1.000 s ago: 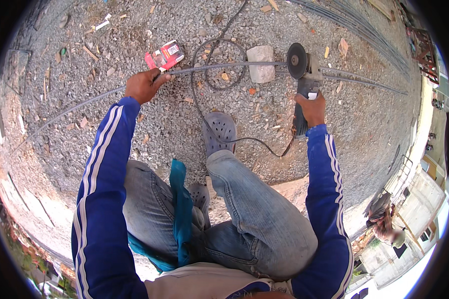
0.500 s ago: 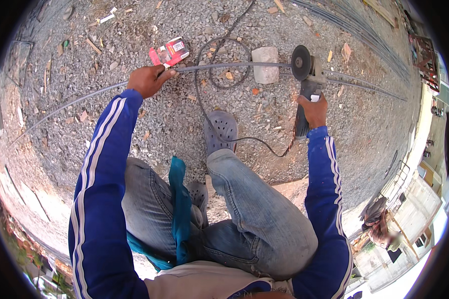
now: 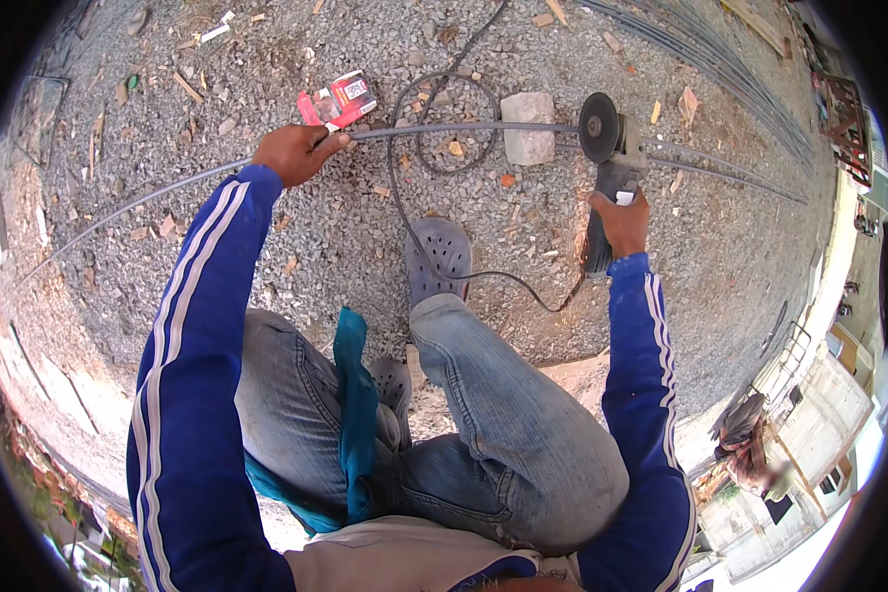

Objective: The person cuts a metal rod using an angle grinder and then moves the pieces aside to reach more rods.

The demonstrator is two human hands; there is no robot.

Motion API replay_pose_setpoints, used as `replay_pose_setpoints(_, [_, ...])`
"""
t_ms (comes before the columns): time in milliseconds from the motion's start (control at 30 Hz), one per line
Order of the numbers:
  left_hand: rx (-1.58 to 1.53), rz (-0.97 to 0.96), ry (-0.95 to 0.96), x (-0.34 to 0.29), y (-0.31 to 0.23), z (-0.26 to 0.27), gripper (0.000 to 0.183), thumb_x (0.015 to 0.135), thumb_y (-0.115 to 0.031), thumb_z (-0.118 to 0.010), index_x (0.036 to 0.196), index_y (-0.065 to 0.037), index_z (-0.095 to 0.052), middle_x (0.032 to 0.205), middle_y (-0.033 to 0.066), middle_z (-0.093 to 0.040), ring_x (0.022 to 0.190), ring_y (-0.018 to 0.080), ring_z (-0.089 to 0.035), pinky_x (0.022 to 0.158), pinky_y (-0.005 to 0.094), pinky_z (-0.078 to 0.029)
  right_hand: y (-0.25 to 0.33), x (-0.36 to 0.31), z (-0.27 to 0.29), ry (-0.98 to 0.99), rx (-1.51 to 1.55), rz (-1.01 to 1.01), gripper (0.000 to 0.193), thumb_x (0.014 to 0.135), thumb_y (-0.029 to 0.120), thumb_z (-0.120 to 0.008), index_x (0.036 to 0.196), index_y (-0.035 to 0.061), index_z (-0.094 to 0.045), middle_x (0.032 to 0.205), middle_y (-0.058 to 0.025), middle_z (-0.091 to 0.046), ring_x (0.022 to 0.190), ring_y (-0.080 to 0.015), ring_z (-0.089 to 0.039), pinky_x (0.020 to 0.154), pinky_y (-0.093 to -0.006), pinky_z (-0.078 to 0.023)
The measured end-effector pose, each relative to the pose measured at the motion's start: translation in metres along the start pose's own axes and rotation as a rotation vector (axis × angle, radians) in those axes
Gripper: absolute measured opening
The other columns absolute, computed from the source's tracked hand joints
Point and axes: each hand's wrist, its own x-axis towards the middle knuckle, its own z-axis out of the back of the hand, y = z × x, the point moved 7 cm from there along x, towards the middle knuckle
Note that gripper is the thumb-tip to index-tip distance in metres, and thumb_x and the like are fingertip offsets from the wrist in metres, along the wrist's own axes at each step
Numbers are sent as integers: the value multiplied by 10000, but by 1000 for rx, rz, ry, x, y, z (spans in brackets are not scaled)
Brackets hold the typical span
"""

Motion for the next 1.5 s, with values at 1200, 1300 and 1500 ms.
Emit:
replay_pose_setpoints(1200, [-58, -136, -427, -17, -8, -1, 495, 889, -547, -610, 777, -66, -570, 663, 133, -578, 611, 354, -595, 554, 447, -452, -13, -4, 4, 22, -52, -51, 529, 649, 210, -830, 1061, -37, -610, 935, -117, -689, 796, -197, -656, 733, -337, -535])
replay_pose_setpoints(1300, [-52, -153, -470, -19, -6, -1, 490, 888, -545, -612, 783, -69, -571, 683, 127, -586, 620, 350, -598, 562, 443, -458, -11, -5, 3, 26, -63, -70, 549, 647, 217, -831, 1075, -42, -606, 947, -120, -687, 808, -203, -655, 744, -341, -533])
replay_pose_setpoints(1500, [-66, -129, -432, -17, -5, -3, 479, 889, -541, -613, 799, -73, -575, 714, 119, -599, 650, 340, -611, 568, 436, -465, -6, -4, 2, 45, 7, -32, 548, 649, 216, -828, 1075, -46, -604, 945, -116, -686, 809, -206, -656, 746, -340, -533])
